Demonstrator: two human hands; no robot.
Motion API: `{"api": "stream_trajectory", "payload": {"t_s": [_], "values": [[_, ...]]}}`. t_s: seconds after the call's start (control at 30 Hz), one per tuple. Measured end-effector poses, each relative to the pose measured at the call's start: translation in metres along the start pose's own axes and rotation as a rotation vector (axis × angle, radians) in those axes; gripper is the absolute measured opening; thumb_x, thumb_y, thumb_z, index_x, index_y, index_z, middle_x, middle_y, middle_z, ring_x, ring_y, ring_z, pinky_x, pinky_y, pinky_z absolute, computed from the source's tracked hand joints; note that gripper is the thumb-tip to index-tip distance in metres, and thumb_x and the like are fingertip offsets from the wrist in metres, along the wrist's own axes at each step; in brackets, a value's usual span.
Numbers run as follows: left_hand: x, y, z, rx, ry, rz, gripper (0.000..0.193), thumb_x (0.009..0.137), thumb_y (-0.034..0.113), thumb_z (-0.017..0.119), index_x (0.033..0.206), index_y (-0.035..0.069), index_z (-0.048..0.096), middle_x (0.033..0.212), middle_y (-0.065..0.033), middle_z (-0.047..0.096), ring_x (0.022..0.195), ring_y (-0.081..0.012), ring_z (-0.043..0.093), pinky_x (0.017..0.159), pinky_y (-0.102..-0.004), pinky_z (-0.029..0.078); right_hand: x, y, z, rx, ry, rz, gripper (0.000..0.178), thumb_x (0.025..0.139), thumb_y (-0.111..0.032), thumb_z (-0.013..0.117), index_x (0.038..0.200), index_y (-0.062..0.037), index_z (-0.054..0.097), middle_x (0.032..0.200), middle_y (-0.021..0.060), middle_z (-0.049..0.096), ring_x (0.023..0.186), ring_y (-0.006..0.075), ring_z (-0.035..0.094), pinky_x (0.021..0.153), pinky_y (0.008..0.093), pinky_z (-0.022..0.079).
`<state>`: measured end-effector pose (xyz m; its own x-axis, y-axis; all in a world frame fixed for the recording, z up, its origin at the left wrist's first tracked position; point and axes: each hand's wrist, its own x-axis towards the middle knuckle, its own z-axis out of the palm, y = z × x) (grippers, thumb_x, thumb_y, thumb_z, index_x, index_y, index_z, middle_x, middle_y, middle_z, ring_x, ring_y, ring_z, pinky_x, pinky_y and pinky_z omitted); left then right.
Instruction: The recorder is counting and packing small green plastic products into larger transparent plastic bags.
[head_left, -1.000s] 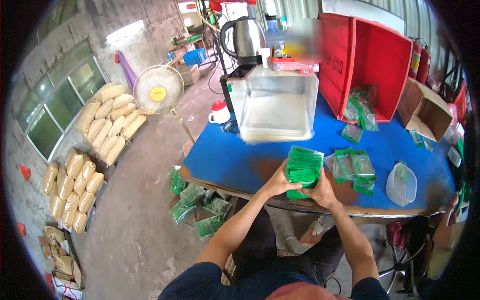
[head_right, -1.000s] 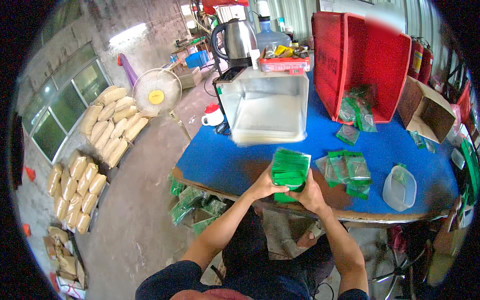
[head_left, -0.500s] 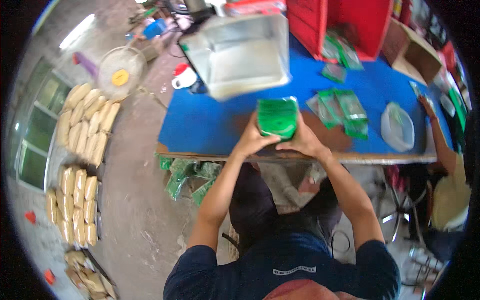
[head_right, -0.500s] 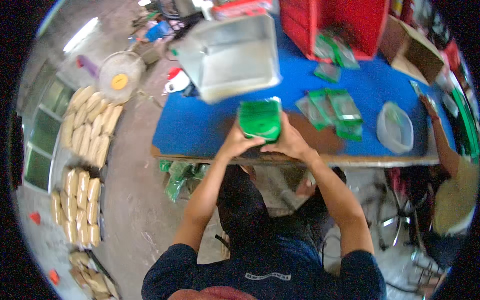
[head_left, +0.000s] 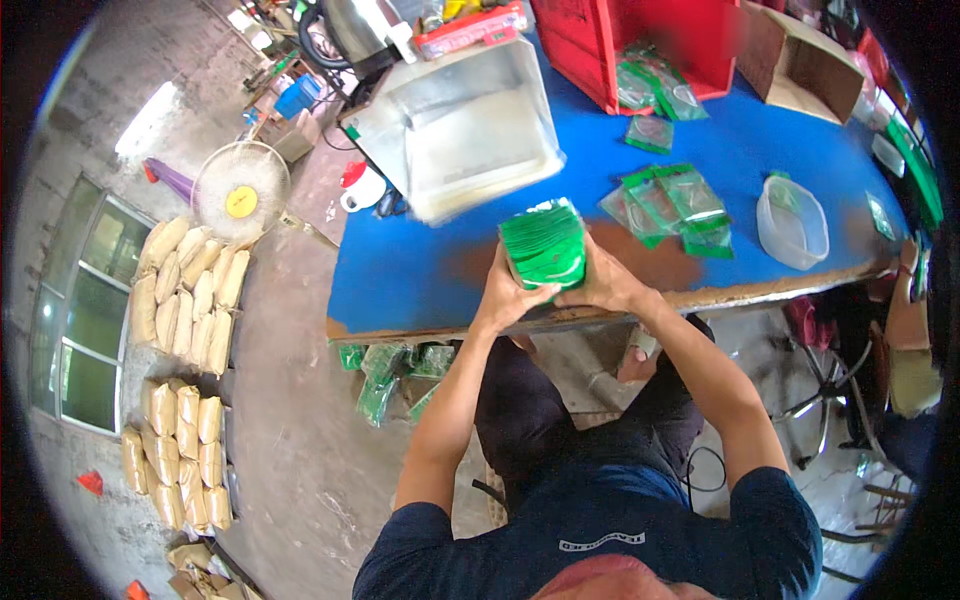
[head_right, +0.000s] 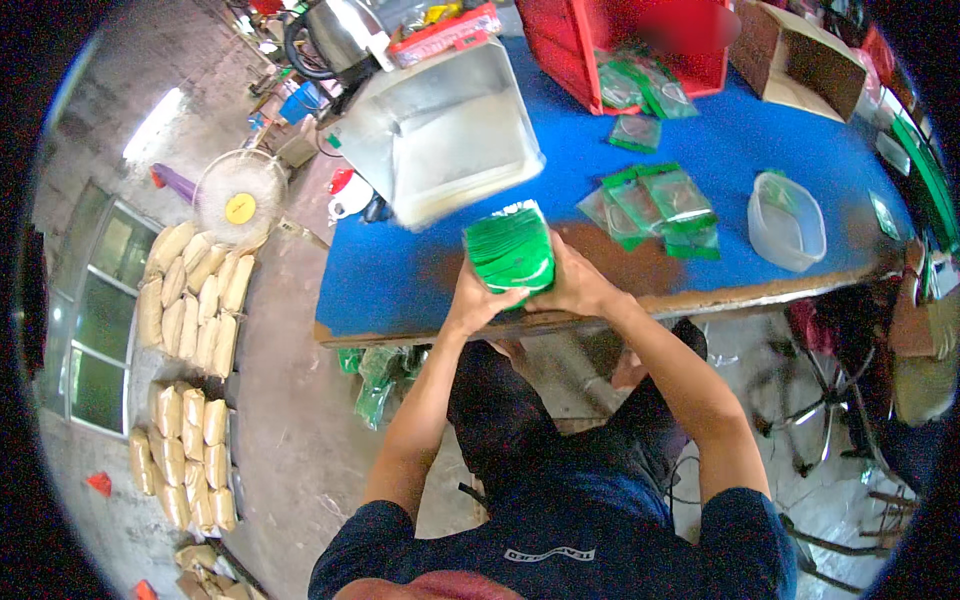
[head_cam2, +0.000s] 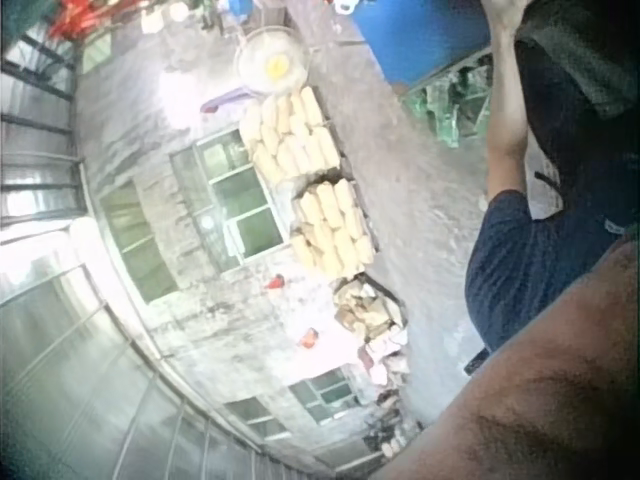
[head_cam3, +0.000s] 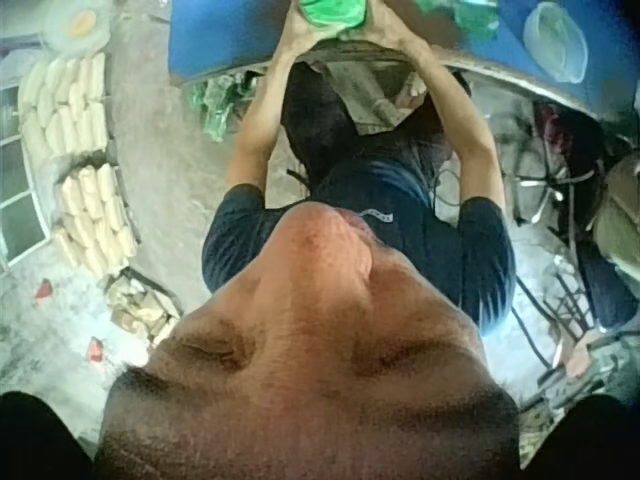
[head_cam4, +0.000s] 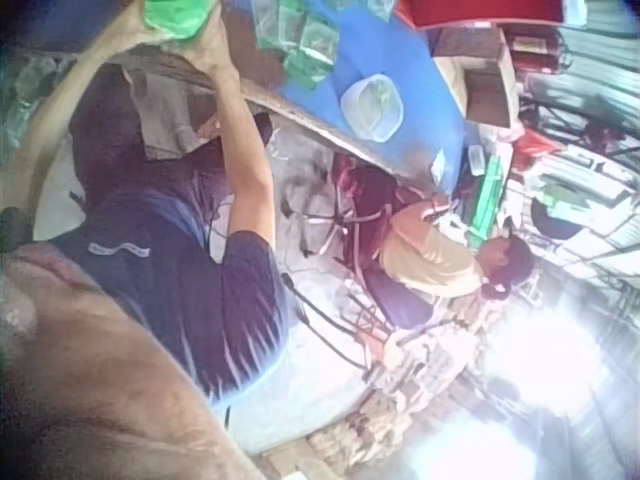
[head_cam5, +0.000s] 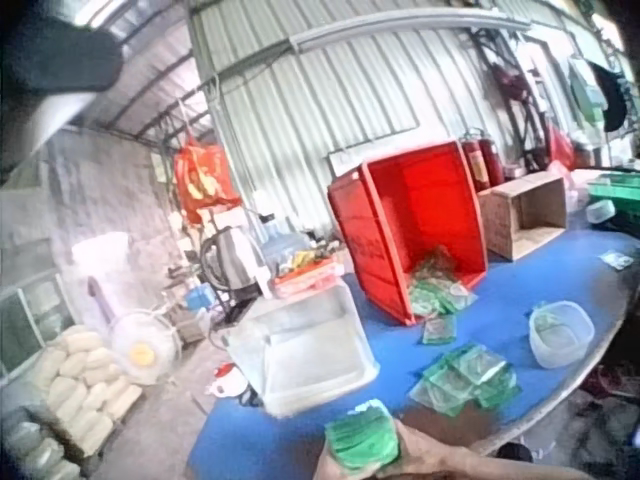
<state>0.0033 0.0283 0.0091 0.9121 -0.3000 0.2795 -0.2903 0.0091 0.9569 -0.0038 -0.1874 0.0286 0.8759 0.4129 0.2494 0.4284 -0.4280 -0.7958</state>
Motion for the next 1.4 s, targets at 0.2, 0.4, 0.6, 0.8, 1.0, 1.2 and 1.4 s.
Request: {"api": "stream_trajectory", "payload": {"t_s": [0.2, 0.4, 0.6, 0.8, 1.0, 1.2, 1.4], "values": [[-0.024, 0.077, -0.001, 0.723, 0.163, 0.313, 0.061, 0.068, 0.018, 0.086, 0.117, 0.005, 0.051, 0.110, -0.0134, 0.065, 0.107, -0.0354, 0.063, 0.095, -0.0446, 0.049, -0.014, 0.023, -0.040, 1.187, -0.393, 0.462, 0.086, 0.087, -0.050, 0.068, 0.149, -0.0016, 0.034, 0.132, 0.0189, 0.057, 0.117, 0.0346, 0.060, 0.095, 0.0458, 0.053], [-0.019, 0.063, 0.007, 1.077, -0.236, 0.752, 0.047, 0.078, 0.003, 0.069, 0.119, 0.010, 0.046, 0.143, -0.0148, 0.044, 0.137, -0.0339, 0.040, 0.116, -0.0572, 0.025, -0.008, -0.039, -0.041, 1.005, -0.386, 0.666, 0.063, 0.090, -0.057, 0.064, 0.130, -0.0083, 0.057, 0.120, 0.0077, 0.066, 0.106, 0.0195, 0.065, 0.084, 0.0364, 0.057], [-0.026, 0.039, -0.001, 1.202, -0.340, 0.740, 0.078, 0.082, 0.000, 0.063, 0.149, 0.021, 0.030, 0.158, -0.0204, 0.023, 0.146, -0.0430, 0.022, 0.117, -0.0641, 0.015, -0.012, -0.027, -0.036, 0.809, -0.325, 0.531, 0.065, 0.084, -0.047, 0.075, 0.130, -0.0052, 0.058, 0.121, 0.0076, 0.066, 0.108, 0.0195, 0.063, 0.095, 0.0358, 0.051], [-0.001, 0.038, -0.003, 1.238, -0.393, 0.713, 0.048, 0.090, 0.016, 0.061, 0.135, 0.010, 0.045, 0.134, -0.0253, 0.045, 0.122, -0.0478, 0.045, 0.099, -0.0663, 0.034, 0.004, 0.032, 0.006, 0.851, -0.256, 0.281, 0.059, 0.083, -0.041, 0.076, 0.129, -0.0067, 0.060, 0.123, 0.0079, 0.065, 0.109, 0.0190, 0.061, 0.096, 0.0379, 0.049], [0.101, 0.032, -0.019, 1.108, -0.107, 0.446, 0.065, 0.087, 0.003, 0.063, 0.145, 0.000, 0.034, 0.151, -0.0234, 0.034, 0.139, -0.0432, 0.034, 0.114, -0.0520, 0.029, -0.010, 0.041, -0.012, 1.355, 0.123, 0.369, 0.059, 0.086, -0.035, 0.073, 0.132, -0.0032, 0.054, 0.117, 0.0067, 0.065, 0.107, 0.0150, 0.062, 0.088, 0.0329, 0.055], [0.236, -0.134, -0.221, 0.851, 0.217, 0.119, 0.019, 0.086, 0.017, 0.076, 0.089, 0.001, 0.065, 0.076, -0.0054, 0.061, 0.069, -0.0165, 0.055, 0.065, -0.0320, 0.047, -0.011, 0.044, 0.002, 1.320, 0.146, 0.346, 0.064, 0.086, -0.035, 0.073, 0.136, -0.0026, 0.049, 0.122, 0.0070, 0.064, 0.106, 0.0159, 0.063, 0.092, 0.0331, 0.053], [0.256, -0.153, -0.222, 0.613, 0.162, -0.076, 0.028, 0.088, 0.024, 0.075, 0.077, 0.000, 0.067, 0.065, 0.0015, 0.061, 0.059, -0.0077, 0.049, 0.057, -0.0256, 0.042, -0.013, 0.042, -0.001, 1.328, 0.137, 0.347, 0.060, 0.084, -0.037, 0.074, 0.129, -0.0018, 0.054, 0.110, 0.0065, 0.069, 0.089, 0.0141, 0.069, 0.076, 0.0298, 0.058]]}}
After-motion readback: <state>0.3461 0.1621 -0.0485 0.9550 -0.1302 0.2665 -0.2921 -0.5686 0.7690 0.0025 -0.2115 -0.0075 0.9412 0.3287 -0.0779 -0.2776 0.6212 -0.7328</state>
